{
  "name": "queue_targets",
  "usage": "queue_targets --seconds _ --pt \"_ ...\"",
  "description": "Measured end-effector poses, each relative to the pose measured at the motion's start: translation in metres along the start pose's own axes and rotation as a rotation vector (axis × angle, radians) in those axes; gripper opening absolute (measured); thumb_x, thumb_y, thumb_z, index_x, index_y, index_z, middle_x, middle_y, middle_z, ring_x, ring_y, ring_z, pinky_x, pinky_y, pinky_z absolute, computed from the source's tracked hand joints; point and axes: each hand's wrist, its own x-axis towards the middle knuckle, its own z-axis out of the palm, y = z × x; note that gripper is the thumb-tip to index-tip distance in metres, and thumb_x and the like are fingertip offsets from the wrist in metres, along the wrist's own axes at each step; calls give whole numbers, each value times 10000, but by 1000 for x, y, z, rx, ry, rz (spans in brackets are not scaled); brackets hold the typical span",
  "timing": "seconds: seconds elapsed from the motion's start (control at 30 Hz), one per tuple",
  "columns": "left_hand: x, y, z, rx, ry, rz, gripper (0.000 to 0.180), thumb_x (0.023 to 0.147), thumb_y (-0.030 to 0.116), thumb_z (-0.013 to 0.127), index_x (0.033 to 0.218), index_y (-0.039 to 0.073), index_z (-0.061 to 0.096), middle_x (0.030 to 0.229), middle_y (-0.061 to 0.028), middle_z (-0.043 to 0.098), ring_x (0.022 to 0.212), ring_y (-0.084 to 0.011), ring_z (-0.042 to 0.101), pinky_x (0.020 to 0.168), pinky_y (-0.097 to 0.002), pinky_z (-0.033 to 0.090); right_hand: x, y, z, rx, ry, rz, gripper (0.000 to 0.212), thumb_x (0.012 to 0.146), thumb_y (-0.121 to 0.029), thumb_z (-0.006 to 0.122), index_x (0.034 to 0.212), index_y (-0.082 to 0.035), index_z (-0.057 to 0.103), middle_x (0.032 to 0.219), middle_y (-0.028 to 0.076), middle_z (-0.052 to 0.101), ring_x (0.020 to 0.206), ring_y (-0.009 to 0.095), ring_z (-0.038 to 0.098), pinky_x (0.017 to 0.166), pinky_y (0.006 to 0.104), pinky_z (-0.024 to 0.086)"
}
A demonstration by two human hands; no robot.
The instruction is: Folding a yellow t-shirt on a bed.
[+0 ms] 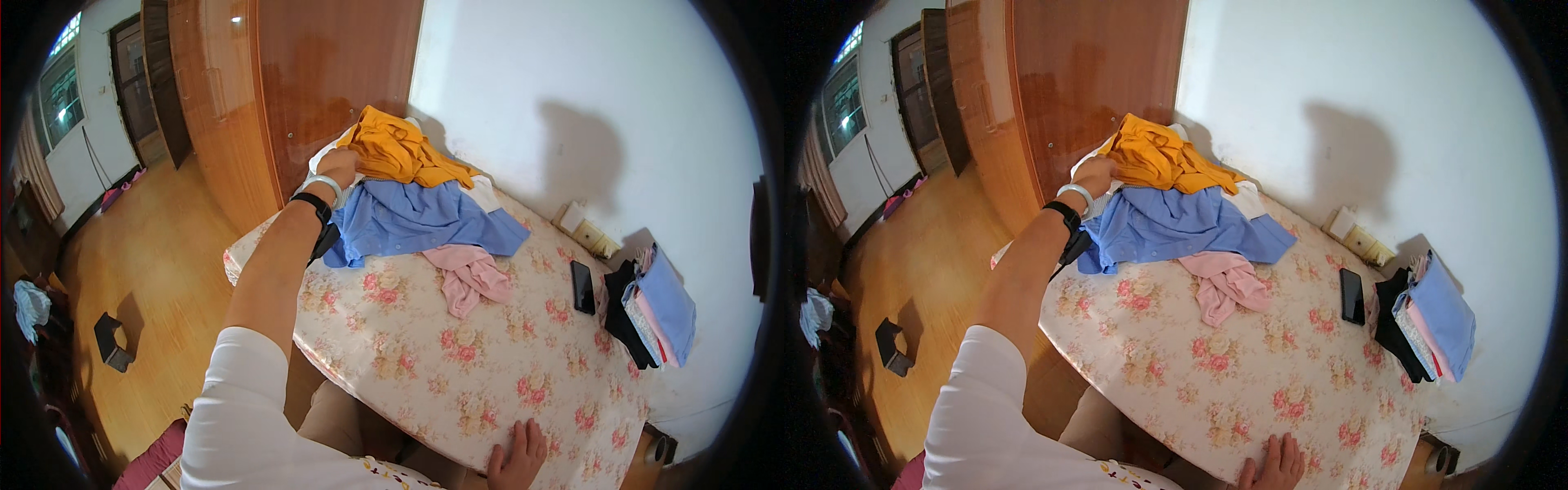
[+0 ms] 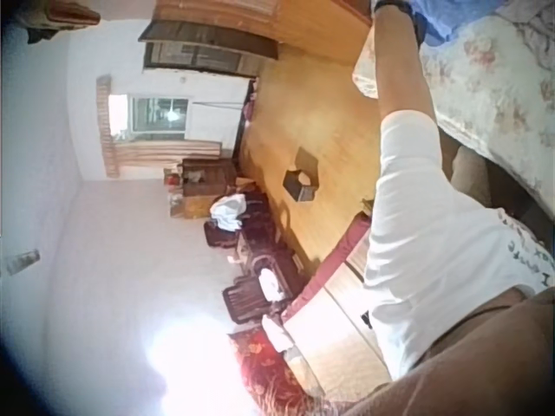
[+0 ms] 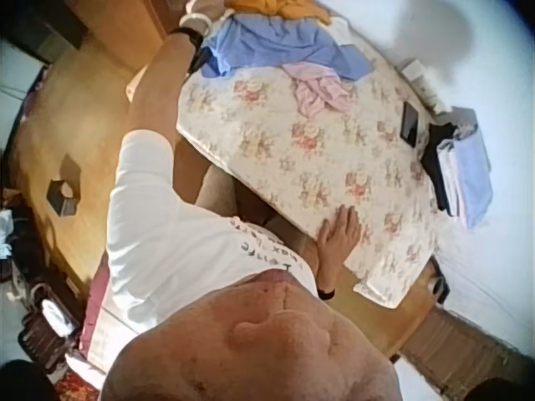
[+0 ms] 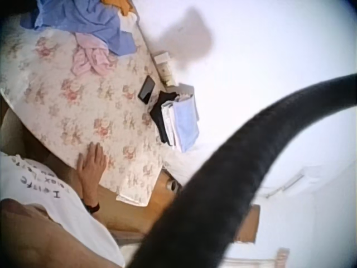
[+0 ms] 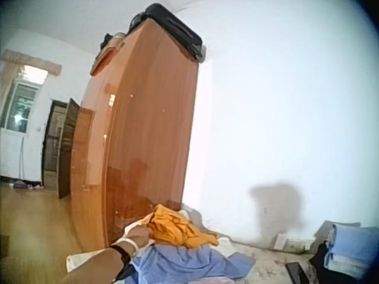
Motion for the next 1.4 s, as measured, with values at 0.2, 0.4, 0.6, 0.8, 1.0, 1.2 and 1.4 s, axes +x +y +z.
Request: queue_targets --seconds 0.2,0.4,0.6,0.8,1.0,1.2,1.4 --pt "-23 12 -12 -133 48 73 117 782 68 590 838 98 688 949 -112 675 922 -307 641 778 -406 502 -1 1 -1 5 16 -20 538 916 -299 585 1390 -56 505 1408 227 480 1300 393 438 1083 521 313" --pt "-108 93 -56 -397 243 631 139 708 9 588 780 106 656 829 -98 637 843 -322 610 730 -416 486 -7 4 10 57 59 42 537 805 -219 612 1297 -14 540 1384 228 483 1280 414 429 1099 533 276" --pt "-240 166 -69 -512 280 1151 100 711 126 651 759 140 564 807 -37 517 803 -261 543 654 -376 442 -10 1 8 60 92 65 517 829 -264 622 1284 -27 560 1366 226 509 1274 399 459 1102 529 289" --pt "-345 195 -115 -532 42 1431 113 718 219 594 748 142 516 773 -13 442 736 -190 477 639 -323 430 -7 -2 8 94 128 42 479 846 -216 636 1280 -29 559 1364 222 514 1273 399 460 1095 519 304" --pt "-382 189 -150 -686 -27 1518 166 688 163 657 774 129 520 768 -12 424 734 -196 441 625 -311 442 -6 2 10 197 199 -16 515 807 -207 709 1265 -27 558 1338 203 532 1252 391 473 1085 496 325" --pt "-391 177 -186 -1049 -27 1493 156 660 105 687 755 61 571 772 -42 441 716 -220 471 564 -304 469 12 -53 0 715 122 -129 528 790 -118 733 1279 -28 555 1344 188 529 1252 380 478 1055 456 380" --pt "-392 159 -209 -1091 102 1465 152 604 102 716 729 78 633 750 -34 470 699 -225 498 556 -302 493 19 -62 15 965 5 -219 369 862 -36 641 1224 -15 575 1256 156 603 1131 303 581 973 396 456"
